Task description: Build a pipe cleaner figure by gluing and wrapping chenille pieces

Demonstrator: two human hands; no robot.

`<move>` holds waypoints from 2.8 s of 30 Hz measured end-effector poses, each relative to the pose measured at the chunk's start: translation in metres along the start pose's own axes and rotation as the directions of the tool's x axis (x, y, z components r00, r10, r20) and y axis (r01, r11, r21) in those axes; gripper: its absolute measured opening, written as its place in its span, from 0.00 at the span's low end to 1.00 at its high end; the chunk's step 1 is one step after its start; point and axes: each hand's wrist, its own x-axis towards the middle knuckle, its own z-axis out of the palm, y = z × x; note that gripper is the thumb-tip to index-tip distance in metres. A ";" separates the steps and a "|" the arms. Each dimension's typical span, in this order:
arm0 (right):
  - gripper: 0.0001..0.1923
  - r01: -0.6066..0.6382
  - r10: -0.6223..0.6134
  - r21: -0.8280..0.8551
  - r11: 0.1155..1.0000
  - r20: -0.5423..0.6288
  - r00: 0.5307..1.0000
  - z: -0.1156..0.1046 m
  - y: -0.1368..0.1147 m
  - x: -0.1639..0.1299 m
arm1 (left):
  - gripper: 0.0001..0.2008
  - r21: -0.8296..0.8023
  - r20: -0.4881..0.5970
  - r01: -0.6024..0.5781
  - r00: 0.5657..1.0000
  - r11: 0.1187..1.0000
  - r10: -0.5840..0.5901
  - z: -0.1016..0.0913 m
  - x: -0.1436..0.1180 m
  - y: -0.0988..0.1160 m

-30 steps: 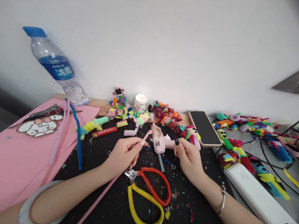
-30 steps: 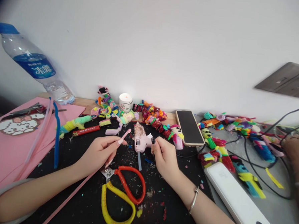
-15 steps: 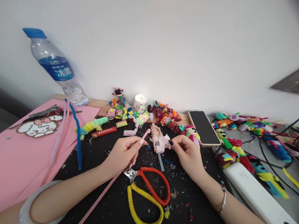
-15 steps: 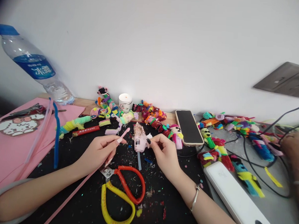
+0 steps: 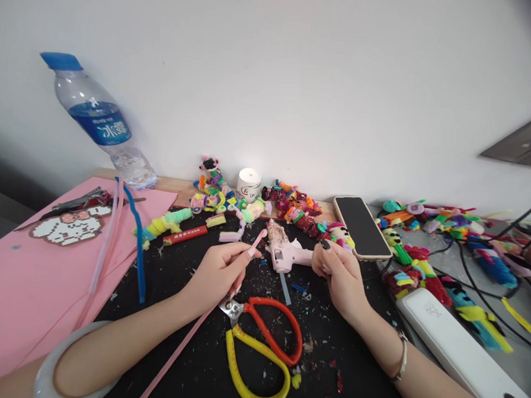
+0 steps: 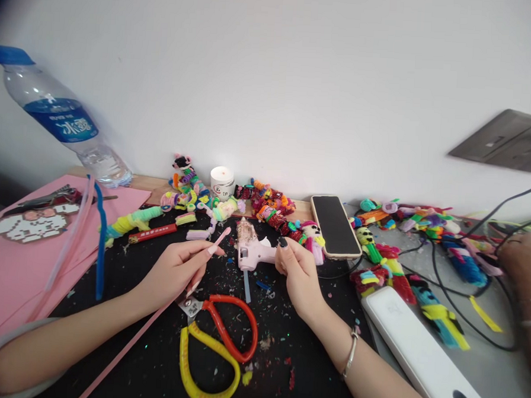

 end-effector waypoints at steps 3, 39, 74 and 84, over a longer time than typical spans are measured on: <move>0.19 -0.013 0.013 0.022 1.000 -0.002 1.000 0.002 -0.002 0.002 | 0.14 0.010 -0.003 0.005 1.000 1.000 -0.005 0.000 0.000 -0.001; 0.06 0.047 -0.096 -0.414 0.909 -0.099 0.990 0.001 -0.003 0.002 | 0.15 0.004 0.009 0.020 1.000 1.000 -0.020 0.000 0.000 -0.002; 0.10 -0.001 0.010 -0.120 0.993 0.075 0.997 0.007 -0.010 -0.001 | 0.13 -0.040 0.033 -0.019 0.999 0.999 0.021 0.000 0.000 -0.002; 0.21 -0.426 0.366 0.107 0.898 0.355 0.860 0.022 -0.010 -0.017 | 0.13 -0.249 0.147 0.075 0.988 0.966 -0.038 0.001 0.003 0.005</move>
